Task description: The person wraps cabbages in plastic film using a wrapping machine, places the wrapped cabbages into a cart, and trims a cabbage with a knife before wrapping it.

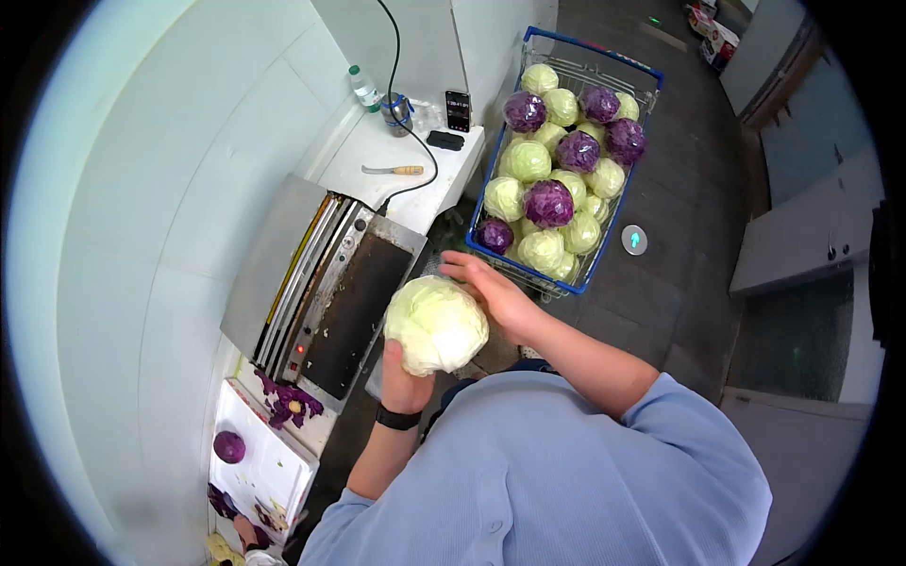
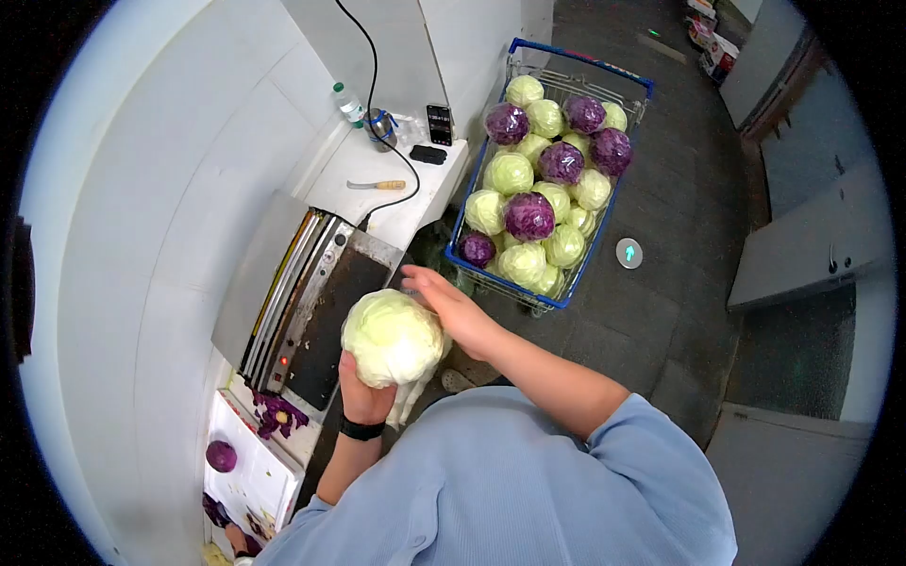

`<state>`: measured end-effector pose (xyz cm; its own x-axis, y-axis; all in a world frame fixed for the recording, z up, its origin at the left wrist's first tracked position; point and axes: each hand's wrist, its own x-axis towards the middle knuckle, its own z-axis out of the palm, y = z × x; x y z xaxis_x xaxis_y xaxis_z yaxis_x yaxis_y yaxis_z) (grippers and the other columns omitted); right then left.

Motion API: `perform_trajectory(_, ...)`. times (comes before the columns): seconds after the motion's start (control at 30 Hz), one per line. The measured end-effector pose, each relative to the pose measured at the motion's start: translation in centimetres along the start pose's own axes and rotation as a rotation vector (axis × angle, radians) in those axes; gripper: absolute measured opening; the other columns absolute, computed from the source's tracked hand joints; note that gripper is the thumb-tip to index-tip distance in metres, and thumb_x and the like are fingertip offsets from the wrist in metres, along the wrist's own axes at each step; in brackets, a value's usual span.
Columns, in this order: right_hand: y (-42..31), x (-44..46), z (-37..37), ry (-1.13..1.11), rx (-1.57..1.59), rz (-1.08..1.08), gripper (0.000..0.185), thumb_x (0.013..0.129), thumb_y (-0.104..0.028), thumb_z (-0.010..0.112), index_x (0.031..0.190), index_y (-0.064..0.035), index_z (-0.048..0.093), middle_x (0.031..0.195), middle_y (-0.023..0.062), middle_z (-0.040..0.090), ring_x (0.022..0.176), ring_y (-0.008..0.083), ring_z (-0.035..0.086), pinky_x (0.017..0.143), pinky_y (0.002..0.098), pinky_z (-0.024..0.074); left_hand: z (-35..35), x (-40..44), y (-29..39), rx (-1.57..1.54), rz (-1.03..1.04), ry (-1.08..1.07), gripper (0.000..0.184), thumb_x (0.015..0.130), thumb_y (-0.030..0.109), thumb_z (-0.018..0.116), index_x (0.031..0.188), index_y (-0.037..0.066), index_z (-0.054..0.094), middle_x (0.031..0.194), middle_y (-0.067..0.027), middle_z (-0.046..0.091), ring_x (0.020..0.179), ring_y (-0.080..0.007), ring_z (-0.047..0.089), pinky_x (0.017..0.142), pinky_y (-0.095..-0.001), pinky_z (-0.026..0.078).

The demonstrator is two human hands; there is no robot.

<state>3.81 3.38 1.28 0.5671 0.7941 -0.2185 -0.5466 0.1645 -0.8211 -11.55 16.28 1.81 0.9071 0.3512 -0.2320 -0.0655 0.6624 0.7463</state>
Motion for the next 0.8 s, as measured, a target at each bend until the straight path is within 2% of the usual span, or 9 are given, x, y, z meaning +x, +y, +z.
perform_trajectory(0.1, 0.5, -1.0, 0.1, -0.246, -0.259, -0.094, 0.098, 0.09, -0.06, 0.068, 0.161, -0.0114, 0.021, 0.157, 0.0148, 0.037, 0.145, 0.0277, 0.036, 0.12, 0.0404, 0.0298, -2.0, 1.2, 0.4, 0.191, 0.138, -0.085, 0.112, 0.08, 0.067, 0.074, 0.154, 0.001, 0.024, 0.147, -0.0182, 0.045, 0.135, -0.0326, 0.049, 0.111, -0.0444, 0.044)
perform_trajectory(0.13, 0.3, -1.1, 1.1, -0.242, -0.249, -0.08, 0.121, 0.072, -0.054, 0.088, 0.161, -0.0099, 0.019, 0.156, 0.0133, 0.037, 0.145, 0.0265, 0.034, 0.121, 0.0391, 0.0266, -3.1, 1.6, 0.0, 0.281, 0.212, -0.103, 0.114, 0.077, 0.069, 0.076, 0.154, 0.001, 0.024, 0.148, -0.0184, 0.044, 0.135, -0.0319, 0.049, 0.111, -0.044, 0.044)
perform_trajectory(0.17, 0.1, -0.8, 1.0, -0.26, -0.232, -0.105, 0.121, 0.068, -0.04, 0.094, 0.16, -0.0094, 0.021, 0.155, 0.0127, 0.038, 0.144, 0.025, 0.036, 0.12, 0.0386, 0.0281, -4.0, 2.1, 0.0, 0.378, 0.293, -0.116, 0.117, 0.075, 0.07, 0.077, 0.153, 0.0, 0.024, 0.148, -0.0186, 0.044, 0.135, -0.0311, 0.048, 0.111, -0.0436, 0.043)
perform_trajectory(0.23, -0.2, -1.1, 1.4, -0.231, -0.181, -0.12, 0.119, 0.069, -0.035, 0.093, 0.16, -0.0097, 0.022, 0.155, 0.0121, 0.038, 0.144, 0.0238, 0.036, 0.119, 0.0381, 0.0291, -3.5, 2.7, 2.0, 0.467, 0.246, -0.224, 0.118, 0.077, 0.075, 0.071, 0.154, 0.0, 0.022, 0.15, -0.0175, 0.042, 0.137, -0.0291, 0.047, 0.114, -0.0418, 0.039)
perform_trajectory(0.3, 0.4, -1.3, 1.8, -0.189, -0.191, -0.127, 0.12, 0.068, -0.031, 0.093, 0.161, -0.0095, 0.02, 0.156, 0.0114, 0.038, 0.144, 0.0232, 0.037, 0.119, 0.038, 0.0296, -3.2, 3.2, 2.5, 0.151, 0.175, -0.248, 0.098, 0.091, 0.067, 0.059, 0.154, -0.001, 0.026, 0.15, -0.0182, 0.042, 0.138, -0.0293, 0.046, 0.115, -0.0416, 0.038)
perform_trajectory(0.5, -1.0, -2.5, 2.7, -0.052, -0.568, -0.19, 0.131, 0.06, -0.026, 0.098, 0.162, -0.0098, 0.017, 0.156, 0.0126, 0.038, 0.144, 0.0244, 0.038, 0.119, 0.0385, 0.0305, -3.6, 4.6, 0.4, 0.215, 0.152, -0.192, 0.062, 0.107, 0.046, 0.033, 0.151, 0.003, 0.035, 0.146, -0.0179, 0.049, 0.136, -0.0302, 0.049, 0.114, -0.0447, 0.04)
perform_trajectory(0.63, -2.1, -2.4, 1.0, -0.005, -0.789, -0.145, 0.128, 0.056, -0.025, 0.099, 0.159, -0.0093, 0.023, 0.15, 0.0156, 0.045, 0.138, 0.0286, 0.046, 0.115, 0.0395, 0.0377, -1.9, 5.7, -0.7, 0.186, 0.132, -0.066, 0.062, 0.108, 0.047, 0.03, 0.152, 0.003, 0.033, 0.148, -0.0162, 0.048, 0.136, -0.0298, 0.049, 0.114, -0.0456, 0.04)
perform_trajectory(0.67, -1.7, -2.2, 0.2, 0.019, -0.774, -0.229, 0.124, 0.055, -0.03, 0.098, 0.155, -0.0105, 0.029, 0.149, 0.0203, 0.044, 0.135, 0.0371, 0.048, 0.113, 0.0432, 0.0403, -1.1, 6.1, -0.6, 0.153, 0.051, -0.057, 0.063, 0.108, 0.049, 0.029, 0.151, 0.003, 0.036, 0.147, -0.016, 0.049, 0.135, -0.0292, 0.05, 0.114, -0.0449, 0.04)
perform_trajectory(0.8, -2.6, -1.9, -3.2, -0.008, -0.797, -0.334, 0.121, 0.055, -0.031, 0.097, 0.154, -0.01, 0.031, 0.146, 0.0193, 0.047, 0.131, 0.0362, 0.052, 0.111, 0.043, 0.043, -0.1, 8.2, -1.9, 0.166, -0.182, -0.035, 0.067, 0.108, 0.054, 0.025, 0.146, 0.002, 0.046, 0.145, -0.0156, 0.053, 0.133, -0.0278, 0.053, 0.113, -0.0417, 0.041)
